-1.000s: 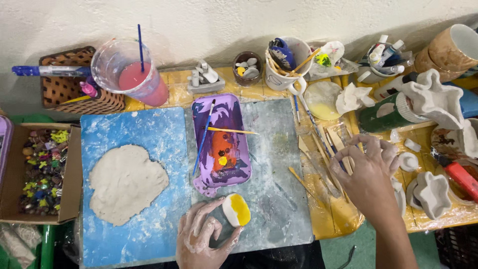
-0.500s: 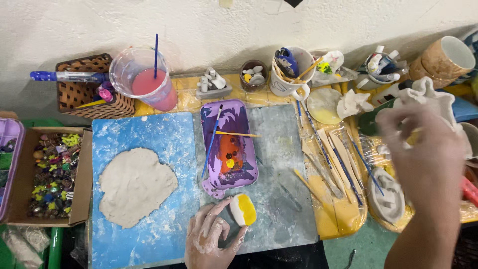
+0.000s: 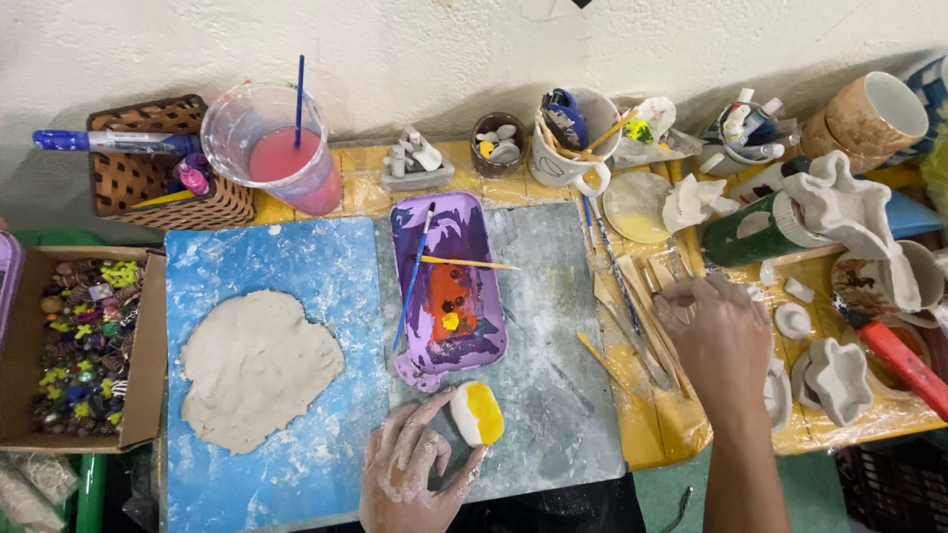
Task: The person applies yellow glaze to a small white ceramic object using a brush, dipping the brush into a purple tray containing various glaze colors. The person also uses a wet cloth to wipe the object and handles several paintbrushes.
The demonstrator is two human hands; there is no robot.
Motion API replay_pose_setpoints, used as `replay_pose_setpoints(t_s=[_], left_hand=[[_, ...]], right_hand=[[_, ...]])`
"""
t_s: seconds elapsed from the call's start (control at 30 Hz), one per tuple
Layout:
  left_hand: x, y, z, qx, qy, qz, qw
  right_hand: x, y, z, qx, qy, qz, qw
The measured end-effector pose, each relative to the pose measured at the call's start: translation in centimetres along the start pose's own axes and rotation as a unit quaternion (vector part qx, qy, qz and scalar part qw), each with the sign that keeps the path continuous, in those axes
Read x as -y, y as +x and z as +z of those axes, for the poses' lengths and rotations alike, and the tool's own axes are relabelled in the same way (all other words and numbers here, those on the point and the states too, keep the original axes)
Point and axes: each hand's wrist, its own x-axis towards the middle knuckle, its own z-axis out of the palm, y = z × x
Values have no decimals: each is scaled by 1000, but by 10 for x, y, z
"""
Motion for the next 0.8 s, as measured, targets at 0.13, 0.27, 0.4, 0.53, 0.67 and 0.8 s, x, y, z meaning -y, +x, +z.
replay_pose_setpoints(t_s=[0.13,0.27,0.4,0.53,0.67,0.8], left_hand=[[1,0,0,7,1,-5,1000],[0,0,2,16,-2,-23,1000],[-3,1,2,8,13,-15,1000],[-3,3,1,-1,10,-2,1000],[-4,3,3,1,23,-7,1000],[-4,4,4,5,29,-6,1000]], right_hand=[[-3,4,-1,-18,48,40,998],[-8,7,4,19,164,112,980],[-2,16,15,56,226,129,964],[15,21,19,98,81,65,990],[29,19,14,61,98,72,991],[28,15,9,52,71,103,991]])
